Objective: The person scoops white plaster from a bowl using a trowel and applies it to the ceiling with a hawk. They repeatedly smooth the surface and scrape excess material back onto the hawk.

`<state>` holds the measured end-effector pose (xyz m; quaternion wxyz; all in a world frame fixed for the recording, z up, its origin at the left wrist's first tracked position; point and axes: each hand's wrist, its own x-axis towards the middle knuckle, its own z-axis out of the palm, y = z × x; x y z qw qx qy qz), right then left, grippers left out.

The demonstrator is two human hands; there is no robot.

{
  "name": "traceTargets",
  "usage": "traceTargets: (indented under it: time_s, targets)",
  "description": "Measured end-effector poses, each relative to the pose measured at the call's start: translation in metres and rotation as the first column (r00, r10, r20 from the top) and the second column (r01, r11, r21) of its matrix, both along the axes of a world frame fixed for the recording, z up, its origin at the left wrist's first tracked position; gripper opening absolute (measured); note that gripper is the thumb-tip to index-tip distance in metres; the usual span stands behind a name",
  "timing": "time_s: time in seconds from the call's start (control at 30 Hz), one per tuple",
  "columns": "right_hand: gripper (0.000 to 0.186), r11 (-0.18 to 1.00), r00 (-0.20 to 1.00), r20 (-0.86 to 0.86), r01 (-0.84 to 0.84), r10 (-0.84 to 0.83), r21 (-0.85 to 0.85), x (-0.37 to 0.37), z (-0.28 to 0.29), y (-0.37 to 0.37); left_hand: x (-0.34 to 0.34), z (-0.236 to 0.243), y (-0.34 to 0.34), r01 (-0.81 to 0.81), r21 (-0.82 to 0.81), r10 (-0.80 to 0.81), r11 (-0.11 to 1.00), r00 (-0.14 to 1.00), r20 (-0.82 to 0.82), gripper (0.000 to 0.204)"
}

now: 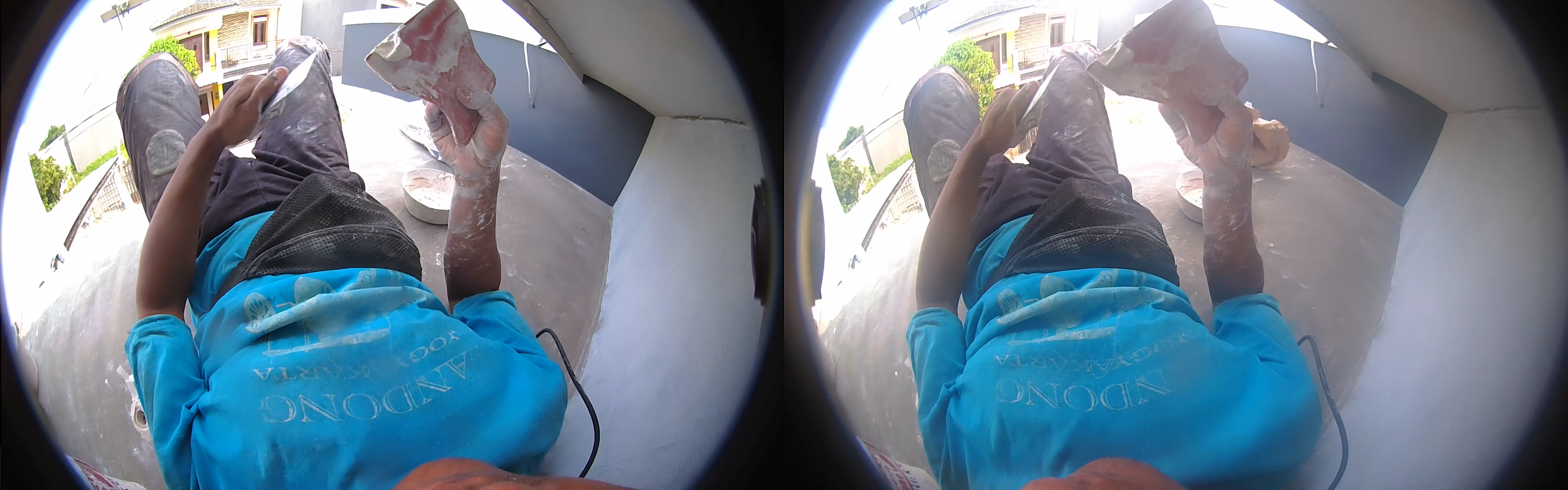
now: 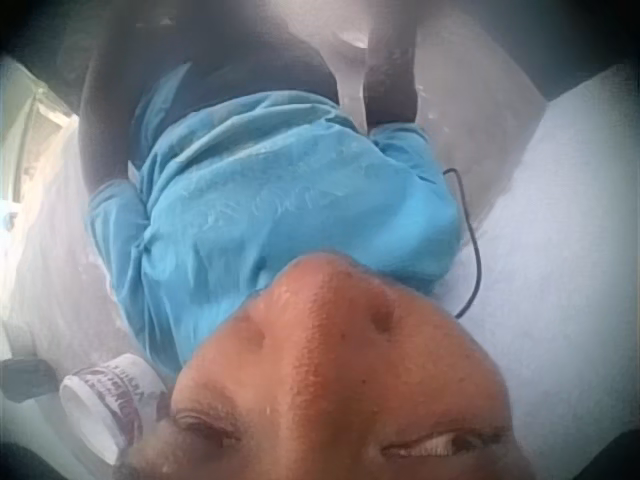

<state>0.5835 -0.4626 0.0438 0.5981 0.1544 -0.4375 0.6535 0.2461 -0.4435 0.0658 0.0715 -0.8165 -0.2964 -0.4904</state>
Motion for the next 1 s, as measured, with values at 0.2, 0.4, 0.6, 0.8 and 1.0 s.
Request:
traceTargets:
  time_s: [0.2,0.4,0.6,0.8,1.0]
  targets:
    - [0.047,0.959,0.940,-0.221,0.278,-0.261,0.048,0.131,0.017,0.058,-0.022,-0.002,0.006,0.052,-0.183,-0.009,0.982,0.974,0.227,0.049]
    - [0.047,0.936,0.947,-0.152,0.308,-0.284,0.172,0.194,0.102,0.094,-0.028,-0.005,0.017,0.226,-0.268,-0.077,0.937,0.879,0.471,0.036]
    - [0.031,0.753,0.753,0.010,0.659,-0.658,-0.002,0.228,0.156,0.124,-0.067,-0.013,0.052,0.095,-0.195,-0.072,0.976,0.990,0.122,0.026]
    - [0.027,-0.332,-0.491,0.100,0.712,-0.865,0.619,0.203,0.188,0.088,-0.038,-0.012,0.037,0.265,-0.333,-0.099,0.905,0.892,0.440,0.028]
    - [0.054,0.862,0.938,-0.181,0.179,-0.295,-0.474,0.171,0.212,0.029,-0.028,-0.004,0.025,0.291,-0.327,-0.122,0.899,0.884,0.452,0.042]
